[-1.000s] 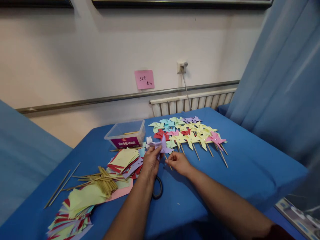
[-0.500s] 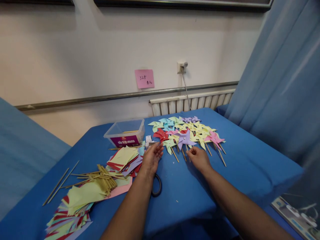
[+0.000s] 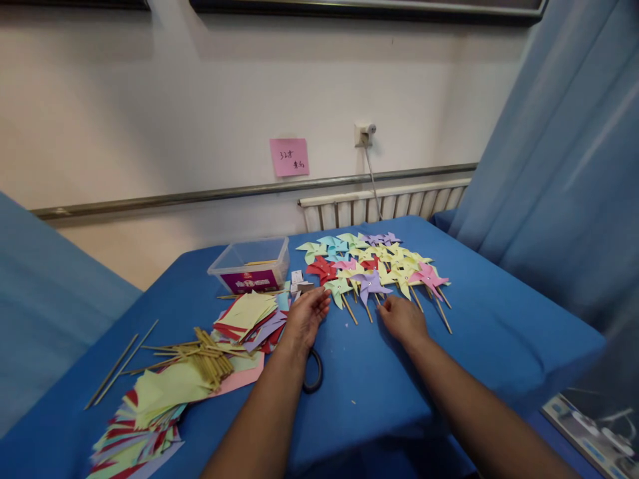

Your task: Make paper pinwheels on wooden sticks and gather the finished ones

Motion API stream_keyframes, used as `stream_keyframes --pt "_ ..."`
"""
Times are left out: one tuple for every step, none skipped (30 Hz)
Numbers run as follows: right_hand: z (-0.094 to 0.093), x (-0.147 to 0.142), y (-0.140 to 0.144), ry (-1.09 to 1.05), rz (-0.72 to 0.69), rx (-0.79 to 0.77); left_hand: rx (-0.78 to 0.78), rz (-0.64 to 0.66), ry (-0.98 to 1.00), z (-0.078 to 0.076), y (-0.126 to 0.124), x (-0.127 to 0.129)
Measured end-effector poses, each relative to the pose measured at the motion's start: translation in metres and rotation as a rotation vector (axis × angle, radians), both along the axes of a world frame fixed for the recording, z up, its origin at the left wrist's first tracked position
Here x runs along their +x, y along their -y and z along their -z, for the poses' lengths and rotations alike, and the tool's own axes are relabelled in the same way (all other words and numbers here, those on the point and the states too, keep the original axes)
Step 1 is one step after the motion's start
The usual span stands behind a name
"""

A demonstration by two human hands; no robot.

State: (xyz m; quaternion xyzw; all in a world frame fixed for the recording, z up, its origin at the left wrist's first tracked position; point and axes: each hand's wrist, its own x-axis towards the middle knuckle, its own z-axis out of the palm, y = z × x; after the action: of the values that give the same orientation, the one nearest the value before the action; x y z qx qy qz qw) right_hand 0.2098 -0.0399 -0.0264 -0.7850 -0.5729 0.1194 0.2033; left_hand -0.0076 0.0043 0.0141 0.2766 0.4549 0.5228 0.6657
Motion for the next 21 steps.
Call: stream_keyframes --pt "0.000 0.000 0.001 0.006 -0.003 -0.004 0.006 0.008 0.001 0.000 0.000 0.000" --pt "0.000 0.001 0.001 0.010 -0.004 0.000 0.012 0.014 0.001 0.001 0.000 0.000" --pt "-0.001 0.001 0.002 0.013 -0.001 0.013 0.017 0.018 0.000 0.001 0.001 0.000" --pt "-0.001 0.002 0.004 0.014 0.003 0.036 0.023 0.019 -0.002 0.002 0.001 0.000" --pt "-0.002 0.001 0.006 0.015 0.003 0.072 0.027 0.019 -0.005 0.003 0.001 0.000" --pt "-0.003 -0.001 0.008 0.012 -0.002 0.122 0.030 0.019 -0.009 0.004 0.002 0.000" --pt "-0.005 -0.004 0.009 0.003 -0.016 0.182 0.033 0.016 -0.015 0.004 0.002 0.001" --pt "-0.007 -0.009 0.011 -0.017 -0.040 0.246 0.036 0.012 -0.020 0.005 0.003 0.001" --pt "-0.010 -0.015 0.012 -0.053 -0.075 0.305 0.040 0.008 -0.025 0.006 0.004 0.002" --pt "-0.013 -0.024 0.011 -0.109 -0.118 0.351 0.044 0.000 -0.030 0.006 0.005 0.002" --pt "-0.015 -0.035 0.010 -0.186 -0.159 0.383 0.054 -0.011 -0.035 0.007 0.005 0.003" --pt "-0.017 -0.048 0.007 -0.284 -0.204 0.397 0.066 -0.028 -0.046 0.007 0.006 0.003" --pt "-0.018 -0.061 0.003 -0.402 -0.241 0.396 0.082 -0.051 -0.066 0.007 0.006 0.003" --pt "-0.018 -0.075 -0.001 -0.533 -0.261 0.382 0.106 -0.084 -0.095 0.008 0.005 0.004" --pt "-0.017 -0.088 -0.006 -0.653 -0.273 0.379 0.136 -0.126 -0.132 0.008 0.004 0.004" --pt "-0.014 -0.101 -0.011 -0.742 -0.295 0.379 0.174 -0.175 -0.172 0.008 0.003 0.004" --pt "-0.011 -0.111 -0.015 -0.804 -0.307 0.379 0.217 -0.229 -0.212 0.008 0.001 0.004" --pt "-0.007 -0.120 -0.018 -0.835 -0.317 0.380 0.261 -0.281 -0.253 0.008 0.000 0.003" --pt "-0.002 -0.126 -0.020 -0.834 -0.342 0.379 0.303 -0.326 -0.293 0.007 -0.001 0.002" --pt "0.002 -0.129 -0.021 -0.811 -0.389 0.369 0.339 -0.356 -0.337 0.006 -0.001 0.000" --pt "0.006 -0.130 -0.022 -0.782 -0.450 0.357 0.368 -0.369 -0.394 0.004 0.000 -0.003"
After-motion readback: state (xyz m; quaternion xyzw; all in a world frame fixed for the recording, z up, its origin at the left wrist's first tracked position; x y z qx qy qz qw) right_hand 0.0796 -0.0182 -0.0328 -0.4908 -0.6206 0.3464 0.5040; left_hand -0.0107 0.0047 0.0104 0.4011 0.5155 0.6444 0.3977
